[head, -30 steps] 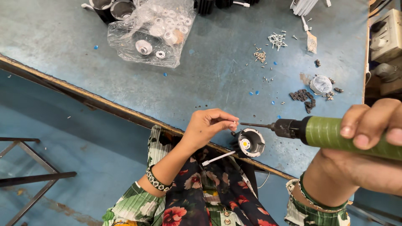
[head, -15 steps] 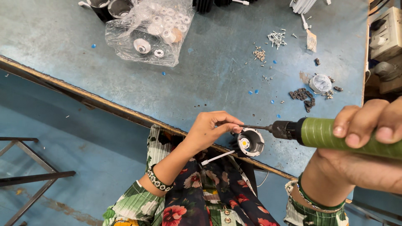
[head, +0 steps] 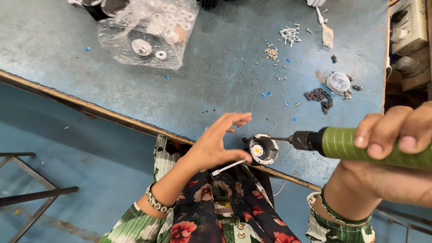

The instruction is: The person assembles a small cylindrical electronic component by inserting a white plastic piece and a small LED into a black housing. They then use a green electric screwdriver to secure the parts with screws. The person handles multiple similar components on a blue workbench.

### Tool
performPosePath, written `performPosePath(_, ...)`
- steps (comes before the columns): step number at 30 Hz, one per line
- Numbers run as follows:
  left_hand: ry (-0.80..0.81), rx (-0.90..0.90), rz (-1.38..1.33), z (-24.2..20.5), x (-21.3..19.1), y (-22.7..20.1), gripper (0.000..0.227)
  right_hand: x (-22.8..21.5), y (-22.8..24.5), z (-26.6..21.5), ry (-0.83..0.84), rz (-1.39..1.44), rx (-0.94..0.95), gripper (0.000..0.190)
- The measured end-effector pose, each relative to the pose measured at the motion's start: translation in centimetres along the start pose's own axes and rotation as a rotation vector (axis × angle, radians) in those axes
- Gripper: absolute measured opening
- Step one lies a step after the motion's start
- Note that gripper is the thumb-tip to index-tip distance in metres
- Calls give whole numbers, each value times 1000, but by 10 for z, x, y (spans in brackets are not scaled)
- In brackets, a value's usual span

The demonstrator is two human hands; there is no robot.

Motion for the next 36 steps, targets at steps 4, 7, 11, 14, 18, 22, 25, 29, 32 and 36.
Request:
performPosePath(4,27,-19,135,-15,29,-1,112,-3,7,-10,-23,-22,38,80)
performPosePath(7,30,-56,191,-14,43,6,107,-5,6,-19,-51,-23,74,83)
performPosePath(11,20,-105,217,-11,46,14,91,-7,-1,-28,-102,-63,116,93)
performPosePath(14,10,-95,190,-10,45,15,89,-9,-4,-34,-130,-61,137,95)
performPosePath(18,8,-88,179,-11,45,15,89,-9,-8,-40,-148,-79,164,95)
performPosePath(22,9,-89,165,-10,45,16,89,-6,-11,-41,-157,-72,171,96)
performPosePath(25,14,-84,164,-10,45,18,89,-1,-14,-39,-122,-58,185,97)
performPosePath(29,-7,-20,167,-12,45,18,88,8,-23,-28,-63,11,210,95)
performPosePath(32,-23,17,188,-14,45,20,87,14,-34,-15,-15,-20,255,94)
performPosePath(36,-50,41,187,-17,45,24,87,20,-50,0,32,-160,271,98)
Point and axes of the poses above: each hand's wrist, its own z-axis towards the middle knuckle, its own x-axis out of the palm, y = z × x, the point moved 5 cm from there along z, towards the middle knuckle
